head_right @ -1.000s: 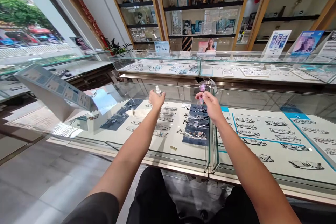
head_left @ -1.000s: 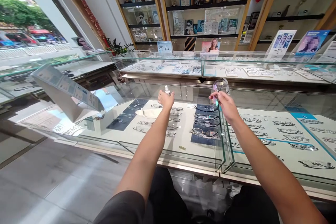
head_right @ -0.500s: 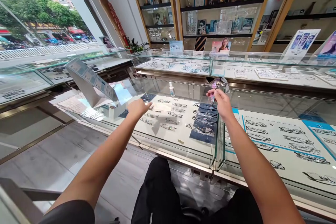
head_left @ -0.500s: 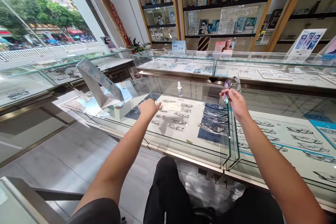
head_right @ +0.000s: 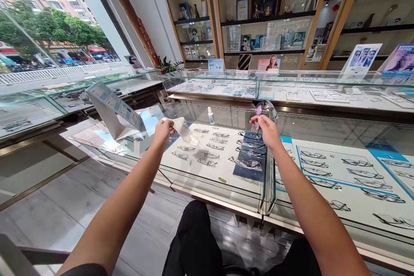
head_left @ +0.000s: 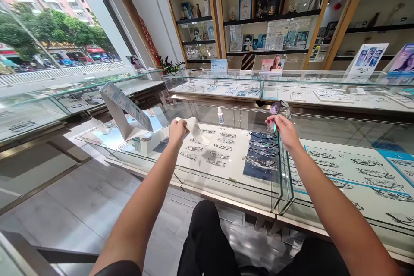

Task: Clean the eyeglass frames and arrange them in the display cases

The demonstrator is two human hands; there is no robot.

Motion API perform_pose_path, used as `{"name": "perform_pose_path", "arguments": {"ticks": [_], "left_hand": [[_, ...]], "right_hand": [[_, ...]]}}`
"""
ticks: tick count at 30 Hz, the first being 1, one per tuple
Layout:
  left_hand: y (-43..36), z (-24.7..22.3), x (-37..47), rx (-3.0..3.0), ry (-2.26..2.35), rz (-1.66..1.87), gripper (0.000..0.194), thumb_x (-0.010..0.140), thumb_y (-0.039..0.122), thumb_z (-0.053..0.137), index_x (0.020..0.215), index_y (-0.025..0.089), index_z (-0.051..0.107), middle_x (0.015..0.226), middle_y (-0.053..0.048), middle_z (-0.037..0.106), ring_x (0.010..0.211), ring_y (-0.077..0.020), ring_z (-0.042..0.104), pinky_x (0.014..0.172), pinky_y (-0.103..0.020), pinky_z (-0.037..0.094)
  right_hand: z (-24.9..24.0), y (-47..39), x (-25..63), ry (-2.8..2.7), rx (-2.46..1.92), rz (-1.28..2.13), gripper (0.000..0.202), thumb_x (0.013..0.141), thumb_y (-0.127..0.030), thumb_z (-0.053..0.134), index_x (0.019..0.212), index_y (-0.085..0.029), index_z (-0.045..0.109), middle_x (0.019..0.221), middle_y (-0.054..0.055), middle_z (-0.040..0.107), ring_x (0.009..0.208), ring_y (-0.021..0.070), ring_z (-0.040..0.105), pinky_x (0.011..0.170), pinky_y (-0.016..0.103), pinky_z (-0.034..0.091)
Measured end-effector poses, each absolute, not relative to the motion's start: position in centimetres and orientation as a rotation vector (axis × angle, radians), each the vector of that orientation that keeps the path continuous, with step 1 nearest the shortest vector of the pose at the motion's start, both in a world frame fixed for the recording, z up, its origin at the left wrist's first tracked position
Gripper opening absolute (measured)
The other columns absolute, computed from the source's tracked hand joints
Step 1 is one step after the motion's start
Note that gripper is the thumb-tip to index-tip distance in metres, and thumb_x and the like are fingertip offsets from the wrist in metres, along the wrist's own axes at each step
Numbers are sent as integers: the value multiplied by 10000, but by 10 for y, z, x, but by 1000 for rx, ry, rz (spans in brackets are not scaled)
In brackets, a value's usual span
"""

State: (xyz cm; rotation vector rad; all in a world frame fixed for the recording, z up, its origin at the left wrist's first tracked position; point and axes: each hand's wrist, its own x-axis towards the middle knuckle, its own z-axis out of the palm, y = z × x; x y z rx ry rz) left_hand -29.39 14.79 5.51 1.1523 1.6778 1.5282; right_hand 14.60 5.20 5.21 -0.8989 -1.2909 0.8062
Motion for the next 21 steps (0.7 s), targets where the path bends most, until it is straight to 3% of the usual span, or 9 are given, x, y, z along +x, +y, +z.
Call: {"name": "perform_pose_path", "arguments": {"ticks": [4, 10, 15, 21], "left_hand": [[153, 87, -249, 1192, 1403, 1601, 167, 837, 239, 567, 969, 243, 465, 828, -6, 644, 728, -155, 667, 668, -260, 578], [160, 109, -147, 1311, 1036, 1531, 276, 822, 272, 609, 1094, 221, 603, 902, -6, 683, 752, -143, 666, 742, -280, 598], [158, 99, -69, 1288, 718, 1455, 403, 769, 334, 687, 1150, 224, 621, 933, 0, 709, 768, -141, 659, 759, -279, 576], [137, 63, -25, 1279, 576, 1397, 569, 789, 537, 824, 1201, 244, 564, 833, 20, 716, 746, -166, 674, 753, -300, 570]], "right_hand": [[52, 53, 146, -1286, -872, 820, 452, 977, -686, 683, 1017, -251, 800, 1048, 55, 801, 995, 221, 675, 880, 347, 496], [52, 55, 145, -1283, -871, 822, 451, 980, -682, 669, 1007, -250, 797, 1062, 55, 817, 1013, 227, 691, 854, 340, 502], [54, 56, 146, -1281, -880, 827, 482, 950, -720, 680, 986, -254, 799, 1058, 56, 812, 1048, 247, 701, 908, 356, 527], [56, 51, 141, -1317, -864, 865, 425, 991, -656, 669, 972, -256, 812, 1025, 45, 794, 1030, 225, 677, 928, 330, 507]]}}
